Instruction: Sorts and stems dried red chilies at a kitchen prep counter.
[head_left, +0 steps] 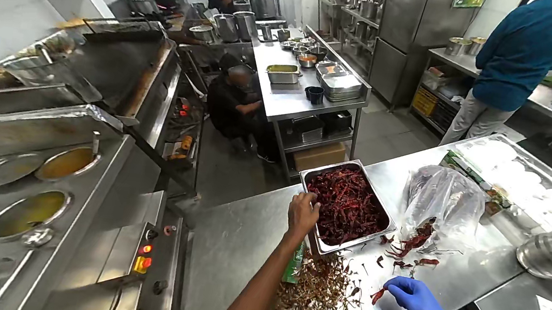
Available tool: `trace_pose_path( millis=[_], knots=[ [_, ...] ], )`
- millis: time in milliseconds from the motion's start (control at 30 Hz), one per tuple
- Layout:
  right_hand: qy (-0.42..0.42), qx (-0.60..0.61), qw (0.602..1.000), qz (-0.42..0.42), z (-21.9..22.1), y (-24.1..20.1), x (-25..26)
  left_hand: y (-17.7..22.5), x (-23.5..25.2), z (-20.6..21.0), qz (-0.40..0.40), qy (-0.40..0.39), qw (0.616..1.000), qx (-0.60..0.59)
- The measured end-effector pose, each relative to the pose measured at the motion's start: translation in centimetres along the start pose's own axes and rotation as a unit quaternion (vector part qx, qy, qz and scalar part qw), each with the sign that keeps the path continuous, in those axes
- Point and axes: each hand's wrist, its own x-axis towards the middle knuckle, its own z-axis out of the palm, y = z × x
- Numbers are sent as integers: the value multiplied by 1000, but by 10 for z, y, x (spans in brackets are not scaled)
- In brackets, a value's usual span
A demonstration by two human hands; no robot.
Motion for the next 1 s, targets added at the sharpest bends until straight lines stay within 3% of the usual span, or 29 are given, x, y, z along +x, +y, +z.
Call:
trace_pose_path(
  millis=[100,167,267,367,533,733,867,933,1000],
  knots=[
    [33,6,999,-1,-6,-5,-6,-15,47,18,1,-48,997,65],
    [56,6,998,29,-10,-34,-19,-26,70,31,7,-77,991,105],
    [68,2,996,56,-14,-47,-29,-21,83,34,-15,-120,982,142],
    [62,6,996,58,-12,-47,-31,-19,84,33,-26,-110,984,135],
    [59,12,997,52,-10,-59,-31,-22,67,17,-36,-42,995,-79],
    [41,5,998,46,2,-57,-19,-9,16,-22,-66,78,938,-330],
    [4,-1,999,-36,12,-14,15,7,-15,-47,-61,134,900,-410],
    [30,5,997,-68,12,-27,25,21,-37,-58,-64,140,891,-427],
    [118,64,984,-115,13,-53,32,29,-48,-62,-74,142,881,-446]
  ],
)
